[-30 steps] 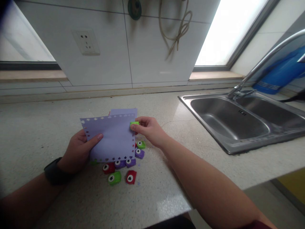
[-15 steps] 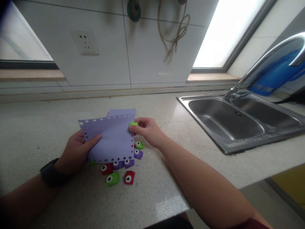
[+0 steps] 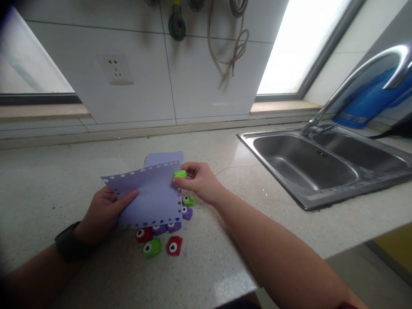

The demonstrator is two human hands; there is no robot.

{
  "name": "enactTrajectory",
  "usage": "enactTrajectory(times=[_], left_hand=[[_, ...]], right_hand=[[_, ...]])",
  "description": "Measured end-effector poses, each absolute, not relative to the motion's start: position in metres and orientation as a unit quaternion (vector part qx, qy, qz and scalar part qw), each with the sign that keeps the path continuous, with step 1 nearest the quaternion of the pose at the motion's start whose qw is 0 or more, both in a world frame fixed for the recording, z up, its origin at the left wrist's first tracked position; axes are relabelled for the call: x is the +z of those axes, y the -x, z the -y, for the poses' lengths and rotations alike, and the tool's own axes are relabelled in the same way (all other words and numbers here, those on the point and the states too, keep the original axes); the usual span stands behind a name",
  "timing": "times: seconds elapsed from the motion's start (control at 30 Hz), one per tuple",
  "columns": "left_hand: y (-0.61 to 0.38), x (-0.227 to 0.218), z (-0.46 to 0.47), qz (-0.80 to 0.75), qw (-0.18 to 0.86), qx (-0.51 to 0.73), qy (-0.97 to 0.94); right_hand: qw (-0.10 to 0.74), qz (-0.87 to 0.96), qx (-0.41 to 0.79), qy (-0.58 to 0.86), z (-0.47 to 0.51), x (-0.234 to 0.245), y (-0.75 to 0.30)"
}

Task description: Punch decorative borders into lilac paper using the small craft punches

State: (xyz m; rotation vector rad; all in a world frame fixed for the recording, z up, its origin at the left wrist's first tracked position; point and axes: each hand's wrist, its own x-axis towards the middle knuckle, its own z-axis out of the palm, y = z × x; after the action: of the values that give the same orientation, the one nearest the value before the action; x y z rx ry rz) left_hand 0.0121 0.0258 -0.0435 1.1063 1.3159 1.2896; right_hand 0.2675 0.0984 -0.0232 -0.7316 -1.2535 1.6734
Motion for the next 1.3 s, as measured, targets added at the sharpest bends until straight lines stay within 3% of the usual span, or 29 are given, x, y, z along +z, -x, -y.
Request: enactTrajectory(times=[0.53, 0.8, 1.0, 1.13, 1.3], left_hand=[[-0.008, -0.046, -0.027, -0.524, 0.429, 0.517, -0.524], [-0.001, -0.045, -0.027, -0.51, 0.341, 0.521, -0.593], [0.0, -0.049, -0.027, -0.46, 0.382, 0.538, -0.594], [0.001, -0.05, -0.026, -0.434, 0.448, 0.549, -0.557], [0.0, -0.049, -0.025, -0.428, 0.459, 0.555, -0.546]], right_hand=[[0.443, 0.542, 0.662, 0.266, -0.09, -0.02, -0.268], [0.49, 0.683, 0.501, 0.209, -0.082, -0.017, -0.271], [0.498, 0.749, 0.404, 0.169, -0.076, -0.009, -0.276], [0.492, 0.763, 0.386, 0.161, -0.073, -0.008, -0.275], [0.497, 0.775, 0.365, 0.141, -0.071, -0.008, -0.273]])
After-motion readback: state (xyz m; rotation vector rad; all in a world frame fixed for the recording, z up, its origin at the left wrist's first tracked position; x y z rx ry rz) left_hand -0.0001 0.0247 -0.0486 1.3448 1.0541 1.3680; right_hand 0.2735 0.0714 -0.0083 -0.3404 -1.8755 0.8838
